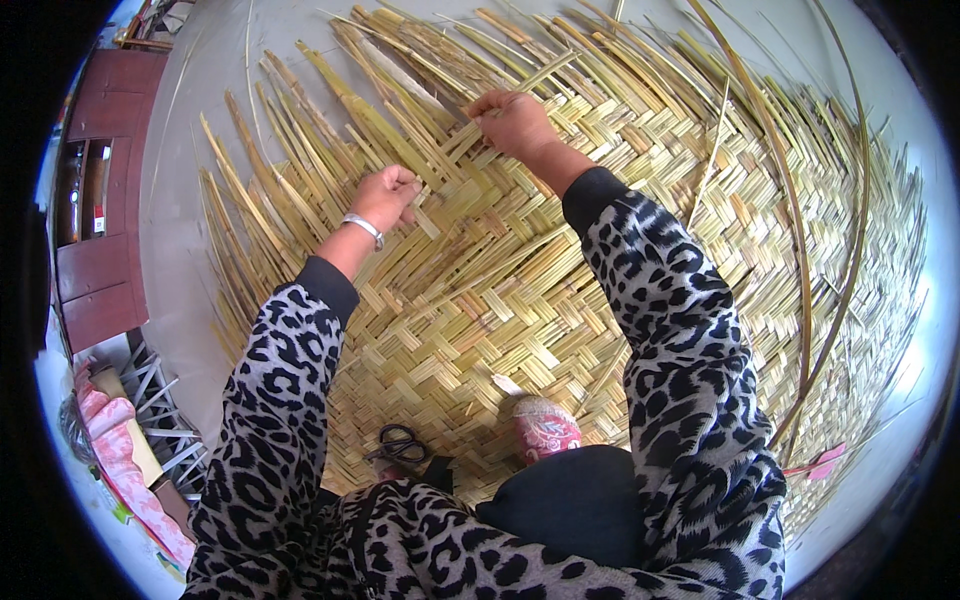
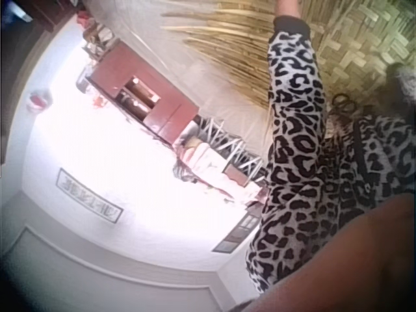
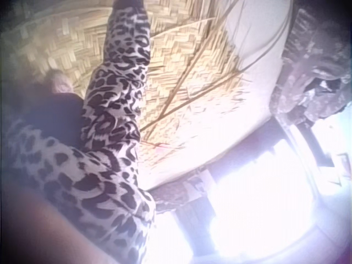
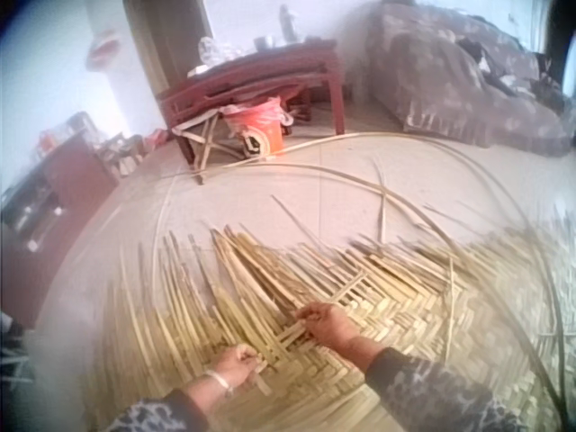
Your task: The person weaves a flat basket base using dried palm leaves. They interlace the leaves by hand, occasionally using scissors to trim excess material, and continue expanding the woven pattern across the floor.
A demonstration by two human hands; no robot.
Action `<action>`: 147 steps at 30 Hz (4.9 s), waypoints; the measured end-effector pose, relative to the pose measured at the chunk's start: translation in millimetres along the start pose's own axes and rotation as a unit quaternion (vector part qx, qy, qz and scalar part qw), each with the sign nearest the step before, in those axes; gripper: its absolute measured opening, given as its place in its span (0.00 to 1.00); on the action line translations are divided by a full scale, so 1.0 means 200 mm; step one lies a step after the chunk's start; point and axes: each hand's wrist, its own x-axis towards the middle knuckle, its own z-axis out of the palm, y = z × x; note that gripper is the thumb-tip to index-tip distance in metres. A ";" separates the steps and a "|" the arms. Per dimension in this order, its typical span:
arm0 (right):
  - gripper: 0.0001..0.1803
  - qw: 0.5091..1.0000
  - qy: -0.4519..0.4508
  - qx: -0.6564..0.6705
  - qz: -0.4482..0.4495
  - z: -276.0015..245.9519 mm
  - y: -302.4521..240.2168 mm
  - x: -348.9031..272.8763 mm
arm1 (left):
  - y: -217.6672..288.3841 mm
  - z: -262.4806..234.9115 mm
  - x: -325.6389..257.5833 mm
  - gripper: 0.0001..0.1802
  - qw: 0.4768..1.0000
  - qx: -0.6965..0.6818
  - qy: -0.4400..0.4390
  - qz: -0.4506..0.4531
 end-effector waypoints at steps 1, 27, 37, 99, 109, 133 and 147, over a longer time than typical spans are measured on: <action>0.10 0.997 0.030 -0.065 -0.031 0.00 0.01 -0.01 | 0.00 0.00 -0.01 0.10 0.998 0.049 0.010 0.027; 0.10 0.995 -0.010 0.092 0.023 -0.10 0.03 -0.05 | 0.12 0.05 -0.04 0.08 0.927 0.267 0.112 0.239; 0.08 0.977 -0.133 0.163 -0.043 -0.32 0.01 -0.08 | 0.40 0.26 0.19 0.15 0.993 0.049 -0.047 0.098; 0.13 0.992 0.069 -0.093 -0.049 -0.22 0.09 0.10 | 0.32 0.35 0.04 0.19 0.976 -0.064 0.184 0.095; 0.12 0.937 0.125 -0.277 -0.174 -0.19 0.09 0.04 | 0.26 0.53 -0.12 0.25 0.880 0.346 0.235 0.225; 0.08 0.973 -0.027 0.225 -0.028 -0.52 0.12 0.04 | 0.67 0.50 0.29 0.20 0.951 0.139 0.094 0.260; 0.32 0.928 0.011 -0.372 -0.021 -0.47 -0.06 0.71 | 0.75 0.46 0.28 0.12 0.983 -0.133 0.109 0.066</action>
